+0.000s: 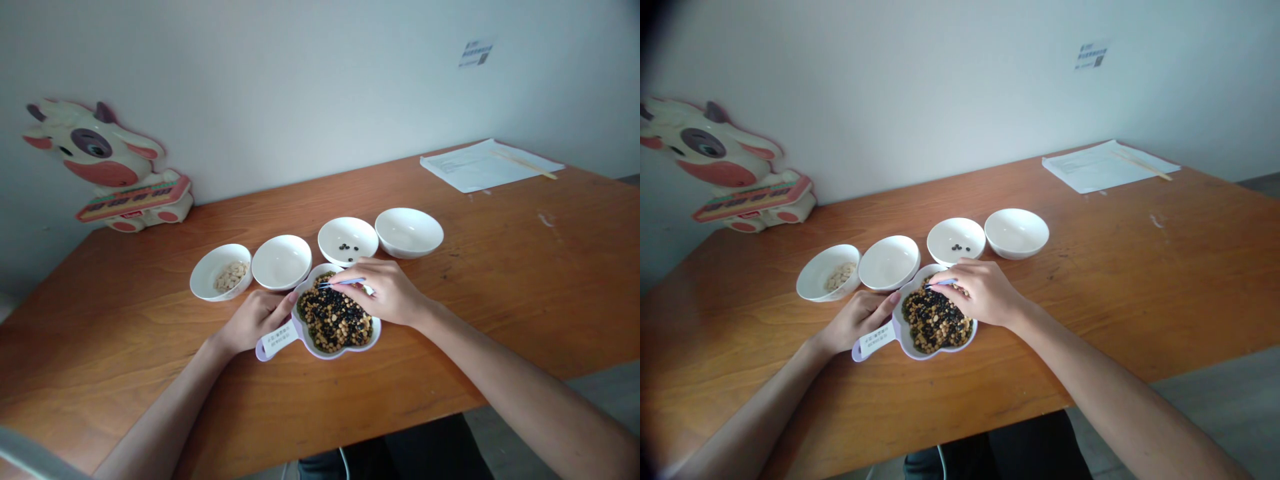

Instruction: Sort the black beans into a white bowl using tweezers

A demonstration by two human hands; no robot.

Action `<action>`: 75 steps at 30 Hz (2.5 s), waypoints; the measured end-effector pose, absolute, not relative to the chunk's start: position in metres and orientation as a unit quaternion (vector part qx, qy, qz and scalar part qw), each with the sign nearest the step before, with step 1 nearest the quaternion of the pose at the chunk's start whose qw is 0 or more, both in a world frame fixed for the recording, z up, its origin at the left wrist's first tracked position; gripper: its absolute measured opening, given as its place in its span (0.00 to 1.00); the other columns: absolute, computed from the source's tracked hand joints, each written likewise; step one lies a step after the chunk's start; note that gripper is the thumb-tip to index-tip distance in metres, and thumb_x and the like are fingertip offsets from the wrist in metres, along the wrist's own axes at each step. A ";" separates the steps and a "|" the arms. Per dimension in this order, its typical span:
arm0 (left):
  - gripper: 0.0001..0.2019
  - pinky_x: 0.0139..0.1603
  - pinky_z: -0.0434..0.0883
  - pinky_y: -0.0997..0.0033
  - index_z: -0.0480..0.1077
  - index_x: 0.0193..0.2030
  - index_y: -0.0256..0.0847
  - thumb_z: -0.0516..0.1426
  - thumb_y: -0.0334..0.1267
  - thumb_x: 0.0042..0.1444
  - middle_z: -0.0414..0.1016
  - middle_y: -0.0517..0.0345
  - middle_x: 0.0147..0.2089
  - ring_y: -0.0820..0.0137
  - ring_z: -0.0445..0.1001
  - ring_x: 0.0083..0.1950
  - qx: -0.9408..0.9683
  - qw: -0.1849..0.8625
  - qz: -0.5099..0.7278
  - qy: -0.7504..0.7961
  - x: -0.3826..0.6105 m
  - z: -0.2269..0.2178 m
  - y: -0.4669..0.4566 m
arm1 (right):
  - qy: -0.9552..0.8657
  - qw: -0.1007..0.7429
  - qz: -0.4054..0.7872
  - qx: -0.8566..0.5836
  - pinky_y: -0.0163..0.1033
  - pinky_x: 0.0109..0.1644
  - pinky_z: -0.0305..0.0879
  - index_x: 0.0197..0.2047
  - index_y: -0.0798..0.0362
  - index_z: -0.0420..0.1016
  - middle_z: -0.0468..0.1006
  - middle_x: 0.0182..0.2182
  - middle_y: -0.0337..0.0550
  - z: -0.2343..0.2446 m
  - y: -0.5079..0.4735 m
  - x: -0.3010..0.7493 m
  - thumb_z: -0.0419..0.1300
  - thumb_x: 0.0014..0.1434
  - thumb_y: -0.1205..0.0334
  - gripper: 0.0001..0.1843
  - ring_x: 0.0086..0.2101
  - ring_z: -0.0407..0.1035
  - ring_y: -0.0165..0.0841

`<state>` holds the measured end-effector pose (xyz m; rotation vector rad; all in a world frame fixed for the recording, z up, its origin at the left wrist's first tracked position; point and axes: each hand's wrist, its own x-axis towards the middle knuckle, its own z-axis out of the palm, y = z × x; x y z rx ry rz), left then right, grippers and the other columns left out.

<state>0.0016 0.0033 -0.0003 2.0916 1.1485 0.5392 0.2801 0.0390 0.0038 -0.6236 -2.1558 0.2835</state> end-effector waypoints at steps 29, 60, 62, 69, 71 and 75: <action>0.28 0.22 0.58 0.76 0.56 0.21 0.40 0.44 0.48 0.74 0.61 0.64 0.20 0.79 0.57 0.22 0.796 0.349 0.197 0.454 0.002 0.001 0.003 | -0.759 0.556 0.063 -0.334 0.38 0.29 0.69 0.46 0.48 0.76 0.84 0.35 0.39 0.008 0.038 0.281 0.63 0.66 0.66 0.06 0.24 0.69 0.27; 0.28 0.23 0.58 0.77 0.56 0.22 0.39 0.44 0.49 0.74 0.61 0.64 0.20 0.79 0.57 0.21 0.796 0.350 0.190 0.455 0.002 0.001 0.003 | -0.853 0.448 0.049 -0.263 0.38 0.37 0.73 0.41 0.51 0.79 0.86 0.34 0.38 0.001 0.042 0.282 0.65 0.65 0.65 0.01 0.31 0.77 0.30; 0.28 0.23 0.58 0.77 0.55 0.22 0.39 0.44 0.49 0.74 0.61 0.64 0.20 0.80 0.56 0.21 0.796 0.351 0.191 0.455 0.003 0.002 0.003 | -0.851 0.453 0.047 -0.262 0.38 0.36 0.73 0.41 0.50 0.79 0.86 0.34 0.37 0.002 0.041 0.282 0.65 0.65 0.66 0.02 0.31 0.77 0.30; 0.28 0.23 0.58 0.77 0.56 0.22 0.39 0.44 0.50 0.74 0.61 0.65 0.20 0.80 0.56 0.22 0.795 0.349 0.191 0.457 0.002 0.001 0.002 | -0.802 0.528 0.025 -0.278 0.39 0.38 0.75 0.47 0.47 0.78 0.87 0.39 0.37 0.007 0.040 0.283 0.65 0.64 0.71 0.12 0.33 0.79 0.31; 0.28 0.23 0.58 0.77 0.56 0.22 0.39 0.44 0.50 0.74 0.61 0.64 0.20 0.80 0.56 0.22 0.796 0.348 0.191 0.456 0.001 0.001 0.002 | -0.778 0.551 0.018 -0.301 0.39 0.39 0.75 0.49 0.46 0.78 0.87 0.40 0.38 0.009 0.040 0.284 0.65 0.64 0.72 0.14 0.34 0.79 0.31; 0.28 0.23 0.59 0.76 0.57 0.22 0.39 0.43 0.49 0.74 0.62 0.64 0.20 0.79 0.57 0.22 0.798 0.347 0.188 0.456 0.000 0.000 0.003 | -0.747 0.571 0.017 -0.339 0.40 0.40 0.76 0.50 0.47 0.78 0.86 0.40 0.40 0.011 0.042 0.287 0.64 0.65 0.71 0.13 0.37 0.80 0.32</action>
